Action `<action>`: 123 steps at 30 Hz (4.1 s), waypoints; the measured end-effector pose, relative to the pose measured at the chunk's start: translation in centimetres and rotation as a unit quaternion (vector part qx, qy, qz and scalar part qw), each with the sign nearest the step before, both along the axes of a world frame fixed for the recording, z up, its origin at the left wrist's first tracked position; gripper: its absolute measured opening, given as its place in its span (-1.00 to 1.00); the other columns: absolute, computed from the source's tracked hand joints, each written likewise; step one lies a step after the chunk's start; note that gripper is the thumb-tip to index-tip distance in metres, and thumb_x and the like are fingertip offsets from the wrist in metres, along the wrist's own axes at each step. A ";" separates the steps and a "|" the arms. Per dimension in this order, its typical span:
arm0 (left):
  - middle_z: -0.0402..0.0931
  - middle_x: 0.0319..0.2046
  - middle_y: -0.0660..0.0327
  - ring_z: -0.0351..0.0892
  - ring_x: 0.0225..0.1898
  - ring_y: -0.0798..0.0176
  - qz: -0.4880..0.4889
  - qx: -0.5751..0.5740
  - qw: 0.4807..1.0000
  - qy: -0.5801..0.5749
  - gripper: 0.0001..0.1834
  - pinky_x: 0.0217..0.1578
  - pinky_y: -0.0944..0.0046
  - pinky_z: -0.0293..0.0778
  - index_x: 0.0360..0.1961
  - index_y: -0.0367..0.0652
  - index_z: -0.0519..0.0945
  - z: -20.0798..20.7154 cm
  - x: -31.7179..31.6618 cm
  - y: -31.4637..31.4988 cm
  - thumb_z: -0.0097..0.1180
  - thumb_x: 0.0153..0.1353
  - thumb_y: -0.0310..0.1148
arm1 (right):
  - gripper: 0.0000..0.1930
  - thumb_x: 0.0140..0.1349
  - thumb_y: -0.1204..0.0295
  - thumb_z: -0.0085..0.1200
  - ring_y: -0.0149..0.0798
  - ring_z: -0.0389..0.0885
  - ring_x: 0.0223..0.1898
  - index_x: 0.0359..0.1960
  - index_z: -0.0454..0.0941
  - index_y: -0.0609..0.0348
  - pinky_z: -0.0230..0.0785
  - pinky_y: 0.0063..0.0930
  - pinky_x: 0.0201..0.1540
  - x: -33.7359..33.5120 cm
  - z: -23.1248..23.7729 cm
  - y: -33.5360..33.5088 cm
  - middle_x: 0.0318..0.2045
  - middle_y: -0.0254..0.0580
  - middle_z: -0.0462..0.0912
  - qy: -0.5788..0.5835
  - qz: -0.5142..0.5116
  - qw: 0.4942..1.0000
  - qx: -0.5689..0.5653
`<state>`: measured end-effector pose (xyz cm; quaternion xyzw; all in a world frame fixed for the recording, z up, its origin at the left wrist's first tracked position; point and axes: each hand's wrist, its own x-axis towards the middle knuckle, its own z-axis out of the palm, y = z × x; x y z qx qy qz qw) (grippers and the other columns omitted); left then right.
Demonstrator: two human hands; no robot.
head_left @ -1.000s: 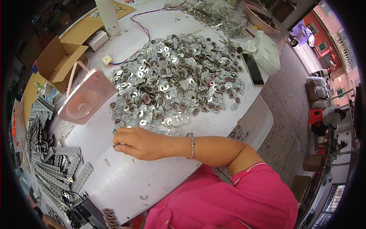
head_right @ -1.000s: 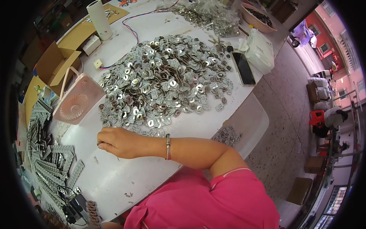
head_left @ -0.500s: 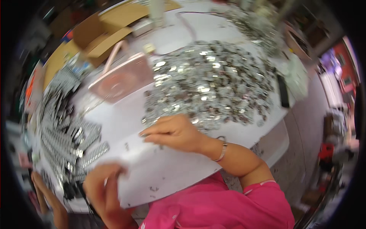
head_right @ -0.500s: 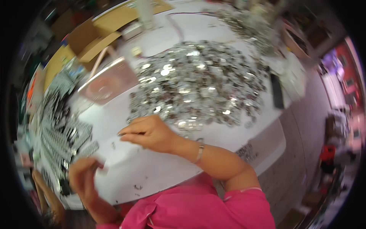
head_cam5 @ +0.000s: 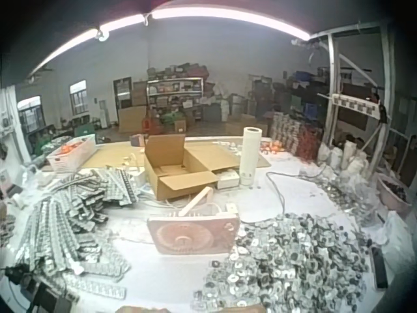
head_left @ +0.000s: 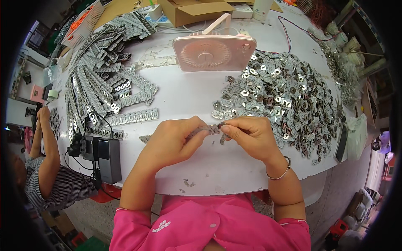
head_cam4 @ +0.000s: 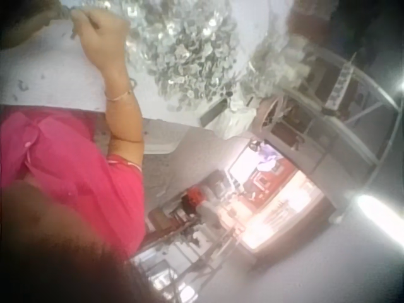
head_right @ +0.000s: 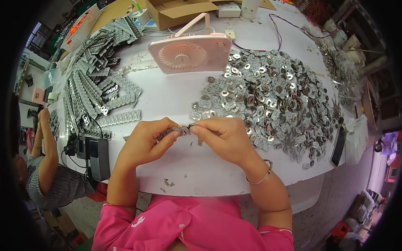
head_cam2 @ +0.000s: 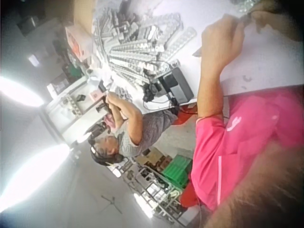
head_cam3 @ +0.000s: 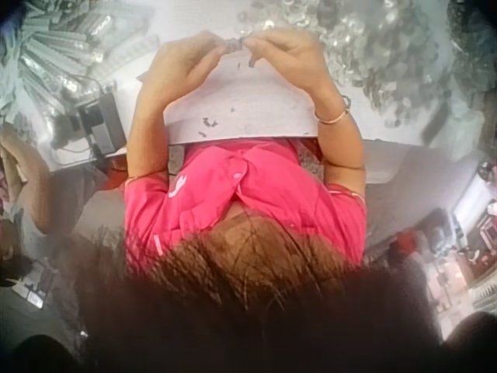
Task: Assembling small metal components onto strips at a workbench.
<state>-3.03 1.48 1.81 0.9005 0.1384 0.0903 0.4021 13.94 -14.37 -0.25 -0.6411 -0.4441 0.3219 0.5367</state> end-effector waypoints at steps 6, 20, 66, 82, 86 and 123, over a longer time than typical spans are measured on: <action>0.55 -0.63 0.07 0.55 -0.59 -0.05 -0.016 -0.004 1.000 0.003 -0.83 -0.53 0.10 0.40 -0.34 -0.15 0.62 -0.4 -0.2 0.7 0.20 0.19 -0.28 | -0.86 0.25 0.44 0.25 -0.56 0.57 -0.56 -0.28 0.74 0.26 0.33 -0.68 -0.55 0.3 0.4 0.1 -0.55 -0.26 0.70 0.004 0.028 0.999 -0.046; 0.58 -0.60 0.16 0.52 -0.64 0.32 -0.028 -0.058 0.998 0.010 -0.88 -0.57 0.37 0.41 -0.31 -0.25 0.66 -1.2 -0.5 0.9 0.24 0.20 -0.40 | -0.83 0.27 0.41 0.21 -0.55 0.55 -0.54 -0.33 0.72 0.29 0.37 -0.63 -0.48 0.2 0.6 0.4 -0.58 -0.25 0.67 0.008 0.087 0.988 -0.126; 0.65 -0.39 0.20 0.65 -0.39 0.04 0.028 0.208 0.977 0.018 -0.67 -0.38 0.16 0.53 0.02 -0.09 0.59 -0.9 1.2 -0.9 0.18 0.20 -0.48 | -0.85 0.25 0.41 0.21 -0.32 0.63 -0.49 -0.32 0.63 0.28 0.41 -0.44 -0.41 1.3 -0.5 0.5 -0.53 -0.16 0.65 -0.235 -0.149 0.960 -0.023; 0.60 -0.58 0.21 0.47 -0.66 0.33 -0.047 -0.278 0.957 0.074 -0.88 -0.58 0.35 0.39 -0.25 -0.20 0.63 0.3 -0.3 0.9 0.17 0.29 -0.37 | -0.79 0.42 0.34 0.02 -0.57 0.51 -0.56 -0.22 0.55 0.27 0.40 -0.65 -0.52 -0.7 0.2 0.4 -0.52 -0.41 0.57 0.298 0.112 0.942 -0.103; 0.61 -0.51 0.12 0.55 -0.59 0.08 0.006 -0.125 0.991 -0.043 -0.86 -0.55 0.24 0.42 -0.21 -0.13 0.62 -0.9 0.5 -0.7 0.22 0.23 -0.36 | -0.79 0.42 0.36 0.02 -0.55 0.49 -0.56 -0.22 0.54 0.29 0.37 -0.63 -0.51 -0.5 -0.2 0.7 -0.52 -0.42 0.55 0.251 0.039 0.965 -0.068; 0.66 -0.49 0.17 0.64 -0.49 0.35 0.006 -0.072 0.993 0.090 -0.86 -0.45 0.37 0.49 -0.24 -0.25 0.57 -0.7 -0.1 0.0 0.13 0.35 -0.37 | -0.81 0.27 0.37 0.22 -0.51 0.58 -0.56 -0.28 0.73 0.25 0.36 -0.60 -0.50 0.8 0.8 0.2 -0.60 -0.28 0.65 0.052 0.050 0.991 -0.114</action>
